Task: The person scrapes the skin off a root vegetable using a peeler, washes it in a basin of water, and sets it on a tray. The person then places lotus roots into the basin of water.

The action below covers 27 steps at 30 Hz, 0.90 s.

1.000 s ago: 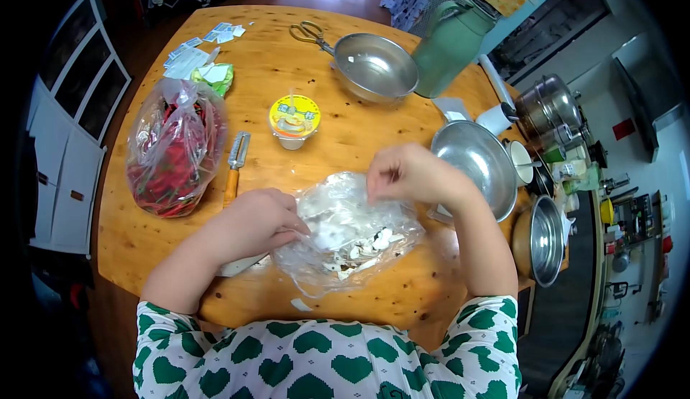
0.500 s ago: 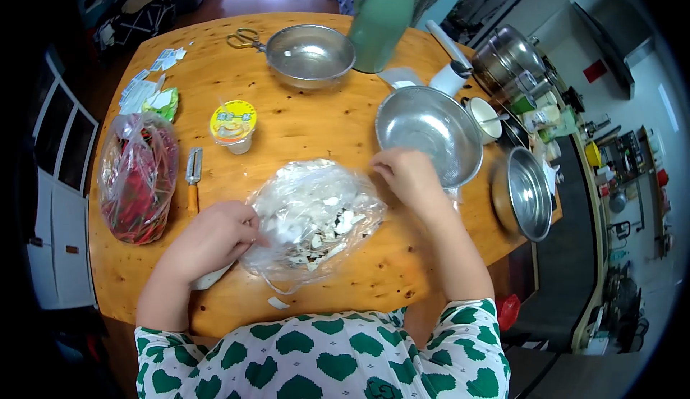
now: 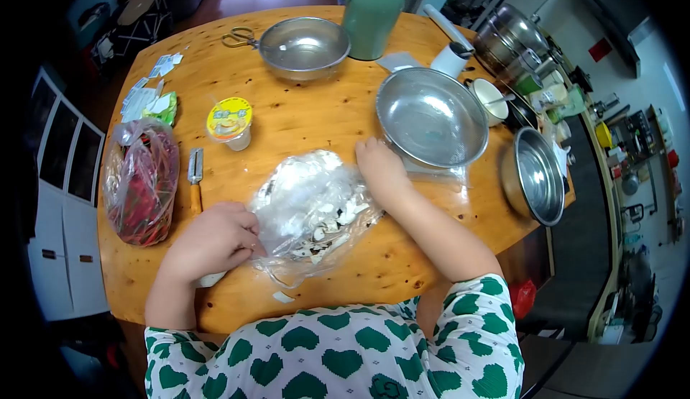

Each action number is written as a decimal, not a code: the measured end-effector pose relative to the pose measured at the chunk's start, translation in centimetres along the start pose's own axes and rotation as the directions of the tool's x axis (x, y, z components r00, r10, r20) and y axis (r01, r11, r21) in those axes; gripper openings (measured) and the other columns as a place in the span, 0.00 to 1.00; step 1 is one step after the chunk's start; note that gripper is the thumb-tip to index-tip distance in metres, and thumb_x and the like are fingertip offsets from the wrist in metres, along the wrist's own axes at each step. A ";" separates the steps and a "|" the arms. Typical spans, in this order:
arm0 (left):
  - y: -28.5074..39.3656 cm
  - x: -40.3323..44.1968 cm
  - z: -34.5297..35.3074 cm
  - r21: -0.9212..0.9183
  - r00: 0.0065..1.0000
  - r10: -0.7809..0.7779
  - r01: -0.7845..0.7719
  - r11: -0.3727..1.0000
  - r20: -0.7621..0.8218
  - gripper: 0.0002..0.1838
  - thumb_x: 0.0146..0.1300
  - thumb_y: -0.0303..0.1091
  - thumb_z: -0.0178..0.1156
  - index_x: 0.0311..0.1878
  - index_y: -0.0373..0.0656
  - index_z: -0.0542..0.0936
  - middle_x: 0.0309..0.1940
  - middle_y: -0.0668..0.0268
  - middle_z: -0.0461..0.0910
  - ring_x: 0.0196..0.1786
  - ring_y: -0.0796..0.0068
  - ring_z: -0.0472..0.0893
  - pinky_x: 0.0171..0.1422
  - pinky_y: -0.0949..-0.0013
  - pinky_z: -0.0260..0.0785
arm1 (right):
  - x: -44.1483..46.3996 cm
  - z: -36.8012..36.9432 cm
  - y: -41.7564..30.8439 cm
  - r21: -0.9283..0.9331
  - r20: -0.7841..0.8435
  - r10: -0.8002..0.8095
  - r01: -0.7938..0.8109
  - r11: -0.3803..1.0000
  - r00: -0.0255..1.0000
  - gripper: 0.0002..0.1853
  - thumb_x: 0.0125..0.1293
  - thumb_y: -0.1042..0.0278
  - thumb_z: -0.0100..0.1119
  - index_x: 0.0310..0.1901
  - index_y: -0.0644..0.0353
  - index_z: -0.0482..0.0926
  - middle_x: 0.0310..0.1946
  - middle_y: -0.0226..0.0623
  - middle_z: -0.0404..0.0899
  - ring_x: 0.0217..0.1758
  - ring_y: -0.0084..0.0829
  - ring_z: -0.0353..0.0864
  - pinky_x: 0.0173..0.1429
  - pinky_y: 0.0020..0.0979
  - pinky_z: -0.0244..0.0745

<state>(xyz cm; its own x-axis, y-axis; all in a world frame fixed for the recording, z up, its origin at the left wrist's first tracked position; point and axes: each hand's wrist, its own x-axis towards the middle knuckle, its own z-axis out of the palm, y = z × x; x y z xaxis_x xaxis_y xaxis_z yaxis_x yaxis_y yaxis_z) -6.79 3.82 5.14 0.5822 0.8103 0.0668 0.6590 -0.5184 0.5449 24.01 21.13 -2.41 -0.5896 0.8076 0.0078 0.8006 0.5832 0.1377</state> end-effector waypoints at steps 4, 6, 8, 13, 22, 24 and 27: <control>-0.2 -0.3 0.8 0.037 0.999 0.038 -0.039 0.999 0.023 0.06 0.52 0.30 0.68 0.32 0.54 0.91 0.33 0.71 0.80 0.44 0.64 0.79 0.50 0.61 0.74 | 1.1 -4.8 -0.9 0.329 0.002 -0.132 0.124 0.936 0.991 0.05 0.63 0.76 0.60 0.40 0.60 0.81 0.40 0.47 0.82 0.49 0.50 0.84 0.50 0.47 0.80; -0.2 -0.5 1.1 0.072 0.999 0.024 -0.026 0.997 0.029 0.06 0.53 0.31 0.69 0.33 0.55 0.91 0.33 0.71 0.79 0.45 0.64 0.79 0.50 0.61 0.74 | 2.6 -7.6 -3.5 0.381 -0.165 -0.182 0.233 0.895 0.969 0.04 0.62 0.76 0.63 0.39 0.59 0.82 0.37 0.45 0.82 0.45 0.49 0.84 0.48 0.44 0.80; -0.2 -0.6 1.2 0.119 0.999 0.013 -0.019 0.993 0.052 0.06 0.54 0.33 0.69 0.34 0.56 0.91 0.34 0.72 0.79 0.46 0.66 0.79 0.52 0.61 0.74 | 4.4 -8.7 -6.1 0.439 -0.317 -0.323 0.440 0.783 0.892 0.05 0.62 0.75 0.65 0.39 0.59 0.84 0.36 0.40 0.84 0.41 0.47 0.85 0.44 0.45 0.80; -0.1 -0.6 1.6 0.209 0.994 -0.025 0.002 0.978 0.107 0.07 0.56 0.35 0.68 0.37 0.59 0.92 0.36 0.73 0.80 0.49 0.68 0.79 0.55 0.63 0.73 | 9.2 -6.5 -12.4 0.487 -0.167 -0.643 0.630 0.605 0.747 0.07 0.62 0.74 0.66 0.41 0.58 0.85 0.37 0.40 0.85 0.43 0.47 0.86 0.47 0.44 0.81; -0.1 -0.8 3.0 0.315 0.996 -0.022 -0.007 0.949 0.089 0.07 0.58 0.37 0.69 0.38 0.60 0.92 0.37 0.73 0.81 0.51 0.69 0.78 0.57 0.66 0.72 | 11.4 -1.6 -14.5 0.450 -0.203 -0.652 0.661 0.600 0.731 0.08 0.62 0.74 0.64 0.44 0.62 0.85 0.40 0.45 0.85 0.44 0.50 0.85 0.49 0.44 0.80; -0.2 -0.8 2.9 0.304 0.996 -0.019 -0.010 0.953 0.093 0.06 0.58 0.37 0.69 0.37 0.60 0.92 0.37 0.73 0.81 0.50 0.68 0.79 0.57 0.66 0.72 | 11.1 -2.1 -14.4 0.485 -0.089 -0.649 0.602 0.635 0.756 0.08 0.63 0.74 0.64 0.43 0.61 0.86 0.38 0.45 0.85 0.43 0.50 0.85 0.48 0.44 0.81; -0.3 -0.8 2.6 0.238 0.999 -0.012 0.002 0.971 0.037 0.05 0.58 0.36 0.69 0.35 0.57 0.91 0.35 0.70 0.81 0.48 0.65 0.80 0.54 0.64 0.74 | 10.1 -4.6 -13.8 0.499 -0.046 -0.627 0.562 0.659 0.777 0.06 0.64 0.74 0.64 0.41 0.60 0.86 0.36 0.44 0.85 0.42 0.50 0.85 0.47 0.42 0.81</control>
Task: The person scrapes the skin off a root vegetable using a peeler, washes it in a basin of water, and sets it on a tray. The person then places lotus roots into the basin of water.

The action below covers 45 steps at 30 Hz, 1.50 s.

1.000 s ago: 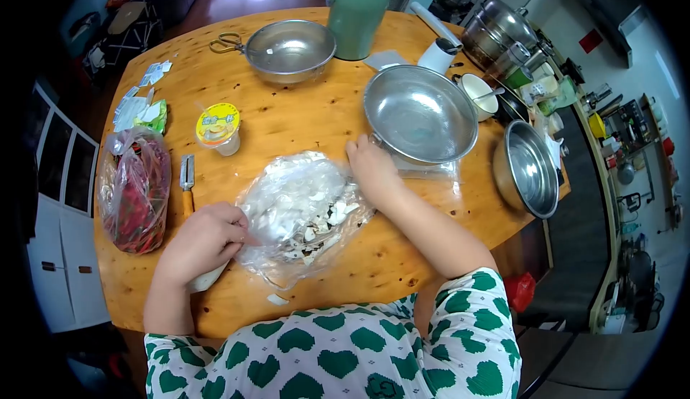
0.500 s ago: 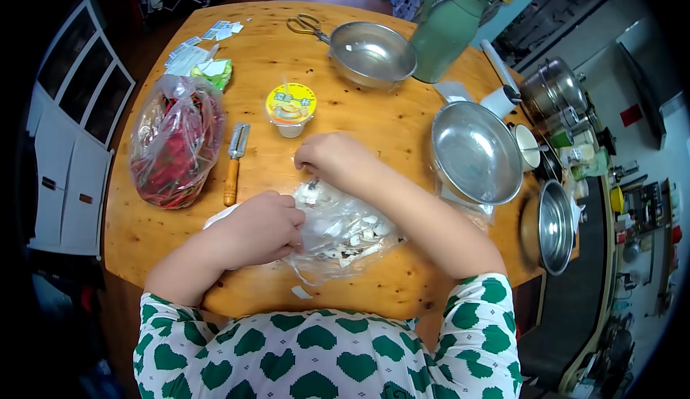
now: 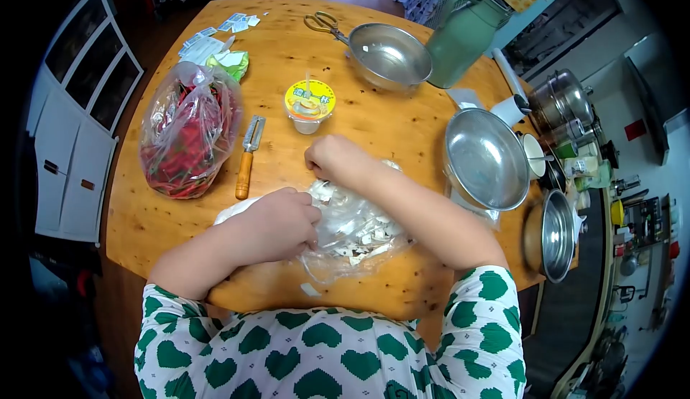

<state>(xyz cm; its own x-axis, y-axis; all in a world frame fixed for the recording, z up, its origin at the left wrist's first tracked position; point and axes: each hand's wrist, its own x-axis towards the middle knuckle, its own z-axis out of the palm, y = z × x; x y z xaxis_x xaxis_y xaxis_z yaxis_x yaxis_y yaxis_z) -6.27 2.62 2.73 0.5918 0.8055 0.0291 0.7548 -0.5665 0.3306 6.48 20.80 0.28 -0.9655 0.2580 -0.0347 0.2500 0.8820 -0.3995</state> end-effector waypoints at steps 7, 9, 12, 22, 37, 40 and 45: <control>-0.4 0.4 -0.9 -0.363 0.856 -0.373 0.241 0.900 -0.358 0.03 0.63 0.30 0.66 0.39 0.45 0.85 0.36 0.58 0.83 0.40 0.54 0.84 0.45 0.57 0.77 | -11.3 -10.1 -5.8 0.359 -0.131 0.286 -0.223 0.906 0.949 0.04 0.60 0.76 0.71 0.37 0.61 0.86 0.34 0.38 0.86 0.38 0.39 0.85 0.43 0.33 0.82; -0.7 0.8 -1.0 -0.363 0.772 -0.433 0.279 0.889 -0.466 0.05 0.65 0.29 0.64 0.42 0.42 0.81 0.36 0.56 0.82 0.38 0.55 0.84 0.43 0.58 0.76 | -12.6 -9.6 -5.4 0.154 -0.147 0.243 -0.221 0.963 0.959 0.04 0.60 0.76 0.71 0.38 0.61 0.87 0.35 0.38 0.86 0.39 0.40 0.86 0.44 0.33 0.82; -0.8 0.9 -1.8 -0.452 0.755 -0.508 0.314 0.835 -0.414 0.04 0.67 0.29 0.64 0.42 0.40 0.80 0.34 0.57 0.81 0.36 0.57 0.83 0.42 0.60 0.75 | -14.6 -7.2 -3.8 -0.022 -0.195 0.126 -0.133 0.991 0.973 0.06 0.61 0.77 0.70 0.39 0.61 0.88 0.37 0.39 0.87 0.41 0.40 0.87 0.45 0.36 0.82; -1.2 0.5 -1.3 -0.377 0.792 -0.464 0.320 0.869 -0.398 0.05 0.66 0.29 0.65 0.44 0.42 0.82 0.35 0.58 0.80 0.35 0.59 0.81 0.42 0.61 0.73 | -16.1 -5.4 -6.7 -0.078 -0.239 0.277 -0.302 0.950 0.931 0.06 0.61 0.74 0.68 0.39 0.54 0.88 0.33 0.38 0.82 0.41 0.44 0.84 0.48 0.42 0.80; -0.4 0.7 -1.7 -0.169 0.913 -0.175 0.119 0.978 -0.368 0.08 0.54 0.20 0.67 0.34 0.45 0.89 0.38 0.61 0.75 0.47 0.59 0.80 0.49 0.58 0.74 | -15.1 6.2 -11.9 0.180 -0.171 -0.032 0.063 0.982 0.985 0.13 0.54 0.60 0.77 0.38 0.54 0.87 0.35 0.37 0.78 0.48 0.42 0.80 0.53 0.41 0.77; -0.6 0.4 -2.4 -0.150 0.940 -0.160 0.119 0.981 -0.300 0.08 0.55 0.23 0.69 0.37 0.47 0.90 0.41 0.62 0.78 0.50 0.58 0.80 0.54 0.57 0.74 | -14.7 7.7 -11.5 0.229 -0.066 -0.052 0.066 0.971 0.996 0.12 0.51 0.63 0.78 0.37 0.54 0.87 0.35 0.37 0.78 0.51 0.43 0.78 0.55 0.40 0.75; 1.2 -0.9 -4.5 -0.077 0.800 -0.100 0.067 0.995 -0.591 0.07 0.58 0.26 0.71 0.40 0.46 0.89 0.48 0.62 0.78 0.55 0.60 0.79 0.61 0.61 0.72 | -14.6 6.9 -11.3 0.290 -0.110 -0.087 0.115 0.950 0.990 0.08 0.58 0.66 0.75 0.35 0.56 0.84 0.35 0.36 0.81 0.46 0.42 0.81 0.51 0.40 0.77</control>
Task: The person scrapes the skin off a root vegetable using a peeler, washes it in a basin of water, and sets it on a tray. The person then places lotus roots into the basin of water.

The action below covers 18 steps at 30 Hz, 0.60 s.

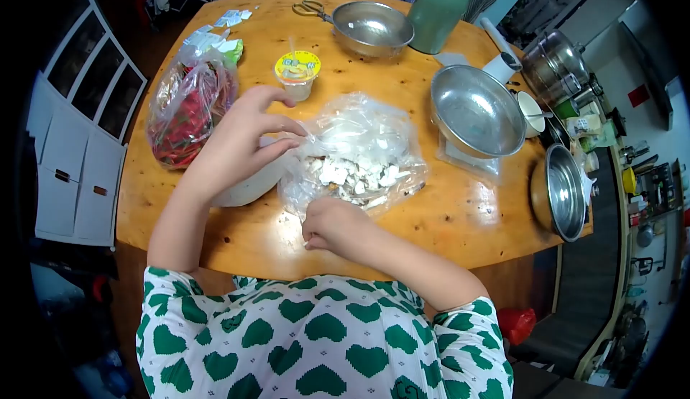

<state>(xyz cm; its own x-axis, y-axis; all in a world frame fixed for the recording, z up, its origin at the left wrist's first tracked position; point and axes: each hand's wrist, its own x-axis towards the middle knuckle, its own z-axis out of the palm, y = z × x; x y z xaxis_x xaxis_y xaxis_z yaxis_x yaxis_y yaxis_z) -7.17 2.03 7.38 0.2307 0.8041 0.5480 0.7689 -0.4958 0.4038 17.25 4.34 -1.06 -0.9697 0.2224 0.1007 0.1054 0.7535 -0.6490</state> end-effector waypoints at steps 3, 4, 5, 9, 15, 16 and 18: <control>4.9 -1.4 -3.2 -0.348 0.973 -0.223 0.188 0.918 -0.064 0.06 0.59 0.29 0.73 0.39 0.44 0.87 0.48 0.63 0.74 0.58 0.63 0.74 0.66 0.61 0.65 | -0.1 -3.9 -0.3 -0.098 -0.267 0.106 -0.136 0.986 0.958 0.06 0.59 0.70 0.71 0.36 0.57 0.83 0.33 0.39 0.82 0.40 0.44 0.83 0.46 0.41 0.78; 6.1 -2.3 -3.8 -0.486 0.979 -0.186 0.122 0.865 -0.086 0.04 0.61 0.31 0.72 0.39 0.48 0.89 0.48 0.62 0.75 0.55 0.63 0.75 0.65 0.61 0.66 | 0.0 -5.0 -0.2 -0.104 -0.330 0.184 -0.229 0.968 0.926 0.06 0.60 0.73 0.68 0.37 0.60 0.82 0.30 0.43 0.82 0.35 0.48 0.83 0.42 0.43 0.79; 7.1 -3.1 -4.1 -0.612 0.981 -0.155 0.053 0.789 -0.114 0.04 0.62 0.33 0.71 0.39 0.51 0.90 0.48 0.61 0.75 0.52 0.63 0.76 0.63 0.60 0.68 | 0.0 -5.8 0.5 -0.169 -0.300 0.237 -0.296 0.940 0.924 0.05 0.61 0.73 0.65 0.39 0.58 0.82 0.34 0.47 0.83 0.42 0.52 0.84 0.46 0.46 0.79; 11.1 -4.5 -3.4 -0.805 0.951 -0.076 -0.208 0.556 -0.299 0.07 0.67 0.45 0.67 0.38 0.57 0.90 0.48 0.61 0.75 0.54 0.57 0.75 0.66 0.55 0.67 | -0.3 -6.5 0.4 -0.314 -0.338 0.184 -0.295 0.902 0.923 0.08 0.64 0.72 0.64 0.44 0.54 0.87 0.38 0.43 0.87 0.45 0.48 0.86 0.49 0.43 0.81; 14.3 -3.9 -3.7 -0.701 0.851 0.105 -0.489 0.520 -0.515 0.09 0.52 0.42 0.76 0.34 0.72 0.86 0.45 0.64 0.75 0.51 0.57 0.76 0.52 0.65 0.70 | 0.4 -6.9 -0.2 -0.294 -0.459 0.144 -0.303 0.907 0.877 0.08 0.65 0.70 0.66 0.44 0.52 0.89 0.38 0.38 0.88 0.43 0.44 0.87 0.47 0.41 0.82; 14.7 -3.6 -3.7 -0.666 0.827 0.135 -0.525 0.530 -0.545 0.14 0.48 0.40 0.79 0.34 0.76 0.86 0.44 0.65 0.76 0.49 0.58 0.76 0.49 0.68 0.71 | 0.5 -6.9 -0.6 -0.296 -0.462 0.139 -0.300 0.907 0.876 0.08 0.65 0.70 0.67 0.44 0.52 0.89 0.37 0.38 0.88 0.42 0.44 0.87 0.46 0.41 0.82; 16.0 -3.3 -3.2 -0.656 0.791 0.051 -0.540 0.528 -0.610 0.20 0.46 0.35 0.80 0.37 0.77 0.85 0.46 0.66 0.75 0.50 0.58 0.75 0.49 0.70 0.73 | 0.7 -6.7 -0.7 -0.294 -0.457 0.106 -0.263 0.919 0.883 0.08 0.64 0.70 0.67 0.44 0.52 0.89 0.36 0.38 0.88 0.40 0.44 0.87 0.45 0.41 0.82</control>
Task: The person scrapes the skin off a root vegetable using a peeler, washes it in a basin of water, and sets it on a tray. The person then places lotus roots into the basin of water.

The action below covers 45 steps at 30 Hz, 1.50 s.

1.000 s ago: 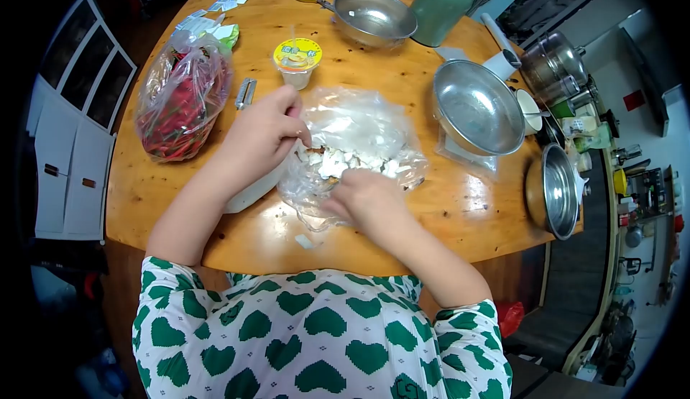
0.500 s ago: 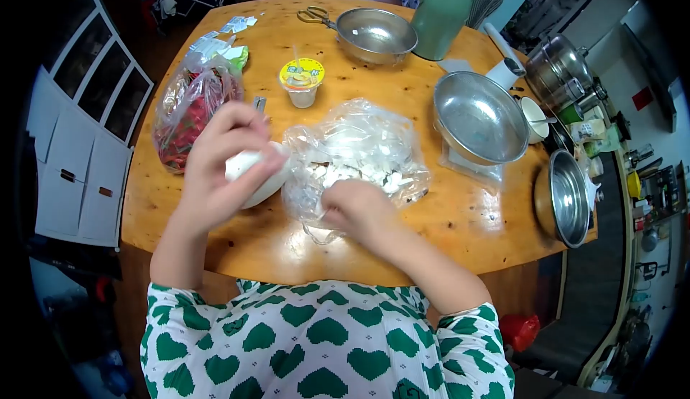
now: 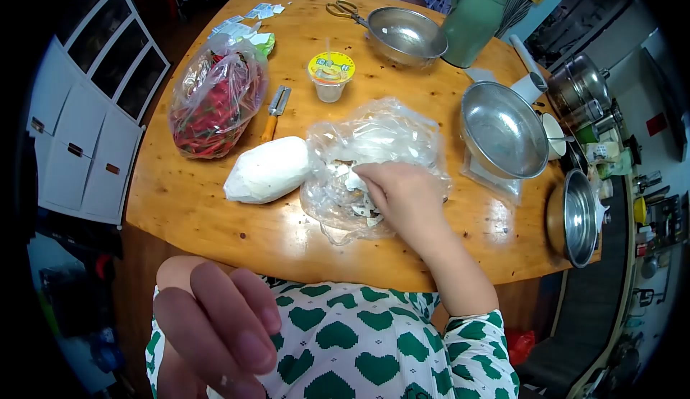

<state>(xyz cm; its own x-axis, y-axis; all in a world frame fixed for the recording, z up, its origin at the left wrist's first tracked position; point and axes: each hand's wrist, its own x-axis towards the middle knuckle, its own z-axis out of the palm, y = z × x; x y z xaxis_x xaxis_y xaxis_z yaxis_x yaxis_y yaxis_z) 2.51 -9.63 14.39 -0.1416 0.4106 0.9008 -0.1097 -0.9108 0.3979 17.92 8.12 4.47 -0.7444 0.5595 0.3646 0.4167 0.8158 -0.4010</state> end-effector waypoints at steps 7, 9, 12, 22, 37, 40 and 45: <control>0.3 -1.5 -6.4 0.052 0.972 -0.177 0.171 0.984 0.152 0.19 0.45 0.44 0.82 0.35 0.53 0.82 0.48 0.63 0.73 0.50 0.62 0.73 0.55 0.66 0.72 | 2.6 1.7 -2.6 0.006 0.069 -0.138 0.138 0.990 0.988 0.05 0.62 0.69 0.70 0.41 0.51 0.87 0.31 0.36 0.86 0.37 0.42 0.86 0.43 0.41 0.82; 0.4 -1.6 -9.1 0.404 0.931 -0.329 0.245 0.882 0.154 0.24 0.44 0.44 0.82 0.43 0.49 0.83 0.53 0.60 0.73 0.57 0.56 0.73 0.62 0.58 0.69 | 3.1 1.6 -2.8 -0.008 0.086 -0.148 0.149 0.989 0.985 0.08 0.60 0.68 0.73 0.41 0.52 0.86 0.32 0.36 0.85 0.39 0.43 0.85 0.45 0.41 0.81; -2.8 -3.5 -12.7 0.933 0.799 -0.600 0.191 0.306 0.033 0.44 0.46 0.49 0.81 0.68 0.48 0.77 0.66 0.54 0.72 0.69 0.45 0.70 0.76 0.47 0.61 | 3.1 -0.3 -1.6 -0.101 0.048 -0.105 0.109 0.989 0.993 0.19 0.55 0.67 0.78 0.48 0.54 0.84 0.43 0.40 0.84 0.49 0.45 0.83 0.53 0.43 0.79; -6.8 -5.9 -12.8 0.949 0.503 -0.844 0.314 -0.024 -0.187 0.57 0.39 0.41 0.85 0.77 0.49 0.69 0.62 0.51 0.77 0.63 0.48 0.78 0.69 0.54 0.72 | -0.7 -3.8 6.3 -0.166 0.208 0.379 -0.349 0.922 0.902 0.36 0.63 0.68 0.73 0.73 0.52 0.71 0.49 0.45 0.85 0.56 0.44 0.84 0.82 0.56 0.57; -5.4 -11.1 -14.1 0.337 0.442 -0.699 0.894 0.294 -0.563 0.48 0.49 0.29 0.76 0.76 0.38 0.68 0.69 0.55 0.75 0.70 0.61 0.75 0.75 0.60 0.68 | -4.9 1.0 2.0 -0.059 0.170 -0.200 0.213 0.975 0.965 0.20 0.60 0.60 0.70 0.54 0.52 0.82 0.35 0.38 0.72 0.42 0.42 0.76 0.48 0.40 0.76; -4.9 -10.7 -12.9 0.198 0.391 -0.716 0.919 0.341 -0.578 0.48 0.49 0.27 0.74 0.77 0.37 0.67 0.69 0.55 0.75 0.71 0.62 0.75 0.76 0.60 0.68 | -5.0 3.3 3.3 -0.127 0.166 -0.173 0.195 0.973 0.971 0.16 0.62 0.61 0.69 0.50 0.54 0.80 0.37 0.39 0.73 0.44 0.44 0.77 0.49 0.42 0.76; -5.0 -10.2 -11.6 0.013 0.367 -0.744 0.901 0.434 -0.558 0.47 0.49 0.24 0.71 0.77 0.37 0.67 0.69 0.55 0.75 0.70 0.61 0.76 0.76 0.59 0.68 | -1.1 4.1 7.2 -0.123 0.086 -0.067 0.077 0.989 0.994 0.08 0.66 0.68 0.64 0.43 0.57 0.77 0.39 0.44 0.75 0.48 0.48 0.78 0.51 0.46 0.76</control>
<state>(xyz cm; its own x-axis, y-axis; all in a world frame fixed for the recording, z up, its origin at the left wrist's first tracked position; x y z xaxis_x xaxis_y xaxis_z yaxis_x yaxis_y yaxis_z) -6.88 -8.79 1.23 -0.5193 0.8523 -0.0626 -0.1624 -0.0265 0.9864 19.64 12.76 -2.26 -0.8128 0.4889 0.3167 0.4189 0.8684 -0.2655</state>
